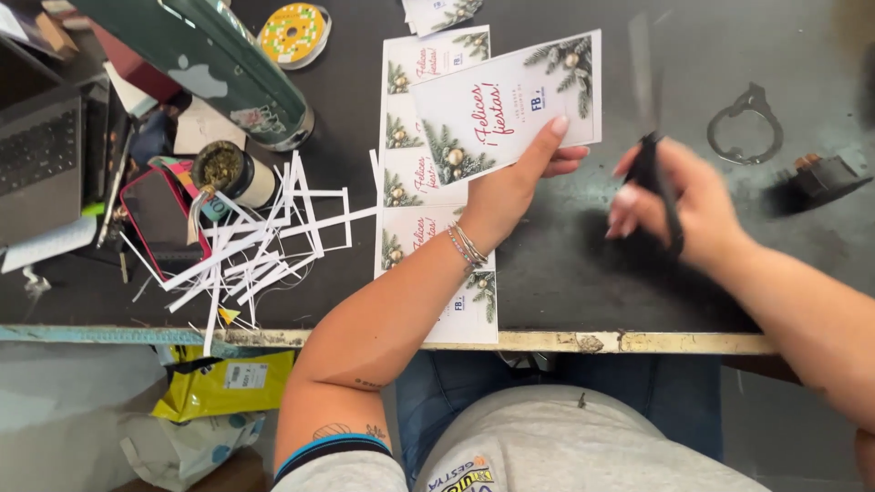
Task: The person uses scissors to cut individual greeting cards from a printed sheet. They trim the edges of each card, rotate the sheet as needed, and place the finished cards on the table.
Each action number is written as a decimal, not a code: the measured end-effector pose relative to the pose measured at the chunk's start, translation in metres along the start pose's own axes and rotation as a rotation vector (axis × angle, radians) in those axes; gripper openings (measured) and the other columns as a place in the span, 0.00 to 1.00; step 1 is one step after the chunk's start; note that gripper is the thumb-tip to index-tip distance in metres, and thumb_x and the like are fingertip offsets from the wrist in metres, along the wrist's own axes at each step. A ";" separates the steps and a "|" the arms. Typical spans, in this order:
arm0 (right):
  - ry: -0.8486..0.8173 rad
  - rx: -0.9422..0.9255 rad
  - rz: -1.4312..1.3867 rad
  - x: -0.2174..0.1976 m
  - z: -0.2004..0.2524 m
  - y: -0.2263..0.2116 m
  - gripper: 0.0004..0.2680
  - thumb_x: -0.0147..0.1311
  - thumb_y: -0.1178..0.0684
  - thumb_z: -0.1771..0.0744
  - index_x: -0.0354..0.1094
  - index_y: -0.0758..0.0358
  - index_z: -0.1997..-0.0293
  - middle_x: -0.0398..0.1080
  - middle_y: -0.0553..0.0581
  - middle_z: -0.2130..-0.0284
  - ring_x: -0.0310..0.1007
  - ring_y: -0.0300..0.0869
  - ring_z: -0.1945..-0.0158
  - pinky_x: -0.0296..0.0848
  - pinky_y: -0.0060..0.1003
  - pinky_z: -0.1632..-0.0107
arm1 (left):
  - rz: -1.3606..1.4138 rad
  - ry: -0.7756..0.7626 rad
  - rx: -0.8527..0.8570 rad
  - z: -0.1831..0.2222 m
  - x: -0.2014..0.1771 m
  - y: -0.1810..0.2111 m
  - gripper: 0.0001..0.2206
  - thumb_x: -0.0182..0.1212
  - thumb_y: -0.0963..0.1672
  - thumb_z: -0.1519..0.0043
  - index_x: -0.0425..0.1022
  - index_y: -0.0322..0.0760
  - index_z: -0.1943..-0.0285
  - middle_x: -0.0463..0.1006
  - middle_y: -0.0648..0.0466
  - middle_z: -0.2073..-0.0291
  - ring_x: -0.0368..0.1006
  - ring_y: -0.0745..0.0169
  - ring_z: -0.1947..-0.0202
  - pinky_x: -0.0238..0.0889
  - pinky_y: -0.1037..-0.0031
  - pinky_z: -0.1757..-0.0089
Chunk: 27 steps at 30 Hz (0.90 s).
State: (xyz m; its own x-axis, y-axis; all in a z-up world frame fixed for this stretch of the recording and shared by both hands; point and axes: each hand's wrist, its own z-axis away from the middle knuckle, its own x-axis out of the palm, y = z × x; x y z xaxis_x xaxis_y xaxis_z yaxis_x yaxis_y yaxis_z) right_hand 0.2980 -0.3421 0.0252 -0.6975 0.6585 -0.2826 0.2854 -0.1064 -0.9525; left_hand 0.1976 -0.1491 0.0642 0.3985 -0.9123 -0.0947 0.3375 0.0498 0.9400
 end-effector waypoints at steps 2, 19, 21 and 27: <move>-0.139 0.110 -0.071 0.010 0.006 0.011 0.10 0.56 0.55 0.34 0.62 0.65 0.51 0.73 0.59 0.79 0.78 0.44 0.77 0.80 0.35 0.66 | 0.049 0.023 0.023 0.007 0.002 0.002 0.27 0.47 0.61 0.44 0.84 0.45 0.57 0.88 0.61 0.55 0.83 0.73 0.52 0.54 0.78 0.36; -0.209 0.058 -0.009 0.019 0.016 0.006 0.13 0.54 0.49 0.33 0.60 0.68 0.50 0.71 0.56 0.80 0.78 0.44 0.75 0.77 0.33 0.63 | 0.121 -0.138 0.009 0.026 0.013 0.000 0.32 0.43 0.61 0.45 0.81 0.40 0.47 0.82 0.57 0.47 0.74 0.65 0.40 0.55 0.72 0.34; -0.219 0.043 -0.012 0.019 0.016 0.006 0.13 0.53 0.49 0.33 0.59 0.68 0.51 0.71 0.56 0.80 0.78 0.44 0.75 0.77 0.33 0.63 | 0.130 -0.067 0.100 0.027 0.014 -0.002 0.28 0.46 0.59 0.42 0.84 0.39 0.53 0.85 0.58 0.52 0.78 0.64 0.45 0.60 0.71 0.36; -0.237 0.002 -0.041 0.018 0.016 0.008 0.17 0.52 0.48 0.33 0.58 0.71 0.45 0.71 0.60 0.78 0.76 0.45 0.75 0.78 0.35 0.63 | 0.159 -0.045 0.128 0.029 0.014 0.000 0.27 0.48 0.58 0.43 0.84 0.37 0.54 0.86 0.57 0.53 0.80 0.65 0.48 0.63 0.72 0.37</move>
State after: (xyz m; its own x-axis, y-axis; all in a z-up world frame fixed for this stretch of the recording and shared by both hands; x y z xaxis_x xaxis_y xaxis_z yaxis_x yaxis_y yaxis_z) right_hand 0.2770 -0.3435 0.0111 -0.8433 0.4694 -0.2620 0.2523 -0.0848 -0.9639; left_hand 0.1786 -0.1735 0.0720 0.3984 -0.9146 0.0699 0.1610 0.1447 0.9763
